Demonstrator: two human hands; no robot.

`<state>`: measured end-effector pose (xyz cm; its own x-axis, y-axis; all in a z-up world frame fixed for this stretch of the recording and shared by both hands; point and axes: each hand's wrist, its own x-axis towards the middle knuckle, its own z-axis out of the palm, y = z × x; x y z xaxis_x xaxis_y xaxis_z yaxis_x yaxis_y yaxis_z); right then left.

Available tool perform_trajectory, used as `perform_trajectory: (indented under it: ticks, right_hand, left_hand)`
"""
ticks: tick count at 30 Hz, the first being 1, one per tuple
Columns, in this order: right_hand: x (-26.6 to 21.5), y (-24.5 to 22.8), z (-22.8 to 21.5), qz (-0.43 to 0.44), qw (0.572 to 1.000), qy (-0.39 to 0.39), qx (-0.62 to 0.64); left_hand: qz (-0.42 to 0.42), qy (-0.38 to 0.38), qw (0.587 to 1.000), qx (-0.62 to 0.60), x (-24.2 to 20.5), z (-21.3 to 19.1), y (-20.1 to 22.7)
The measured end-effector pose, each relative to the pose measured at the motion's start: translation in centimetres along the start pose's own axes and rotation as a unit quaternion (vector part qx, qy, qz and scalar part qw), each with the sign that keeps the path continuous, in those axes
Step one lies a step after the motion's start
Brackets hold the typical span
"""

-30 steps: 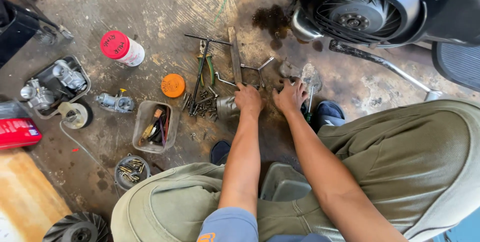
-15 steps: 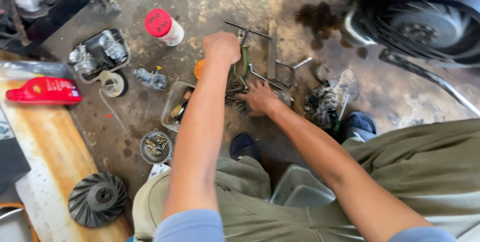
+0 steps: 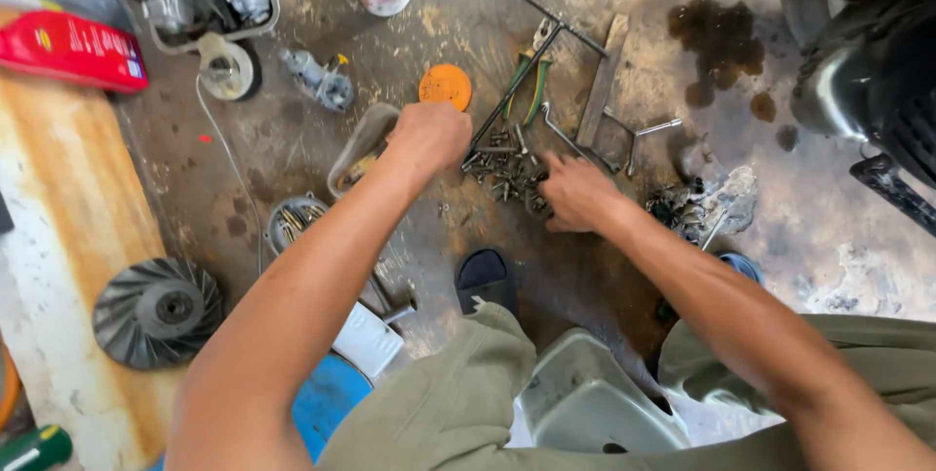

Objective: Sorting and collecting various bolts, screws, and small engine parts into containers on a workshop floor

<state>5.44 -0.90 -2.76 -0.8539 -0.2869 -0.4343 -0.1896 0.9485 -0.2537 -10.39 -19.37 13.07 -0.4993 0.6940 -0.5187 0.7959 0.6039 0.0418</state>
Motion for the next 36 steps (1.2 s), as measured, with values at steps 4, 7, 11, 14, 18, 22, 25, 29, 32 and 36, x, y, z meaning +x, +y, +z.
perform_trajectory:
  ticks: [4, 7, 11, 14, 18, 22, 25, 29, 32, 36]
  right_hand:
    - [-4.4, -0.4, -4.3, -0.021, 0.999, 0.032, 0.023]
    - [-6.7, 0.3, -6.0, -0.025, 0.991, 0.094, 0.087]
    - [-8.0, 0.4, -6.7, 0.018, 0.984, 0.098, 0.148]
    - [-7.4, 1.1, -5.1, 0.023, 0.980, 0.132, 0.149]
    - [-7.0, 2.0, -2.2, -0.007, 0.962, 0.231, 0.143]
    - [-7.3, 1.2, -1.1, -0.009, 0.954, 0.264, 0.139]
    - [-7.5, 0.6, -0.2, -0.029, 0.946, 0.307, 0.098]
    - [-7.6, 0.1, -0.3, 0.003, 0.956, 0.283, 0.071]
    - [-7.4, 0.0, -0.1, 0.021, 0.962, 0.261, 0.081]
    - [-6.7, 0.2, 0.6, 0.009, 0.956, 0.285, 0.072]
  left_hand:
    - [-0.035, 0.048, 0.996, -0.063, 1.0, 7.9, -2.5]
    - [-0.055, 0.040, 0.995, -0.077, -0.8, 7.3, -2.0]
    - [-0.100, 0.011, 0.973, -0.206, -2.7, 7.4, -1.4]
    - [-0.136, 0.013, 0.959, -0.249, -2.1, 10.4, -1.9]
    - [-0.210, 0.019, 0.937, -0.279, -2.1, 12.5, -0.8]
    - [-0.236, 0.003, 0.916, -0.324, -0.9, 17.4, 0.4]
    - [-0.263, 0.024, 0.892, -0.366, 1.5, 22.3, 1.0]
    - [-0.334, 0.101, 0.809, -0.472, 4.7, 25.7, 2.5]
    - [-0.392, 0.157, 0.759, -0.496, 6.9, 27.2, 3.7]
    - [-0.434, 0.216, 0.683, -0.547, 7.4, 26.9, 3.6]
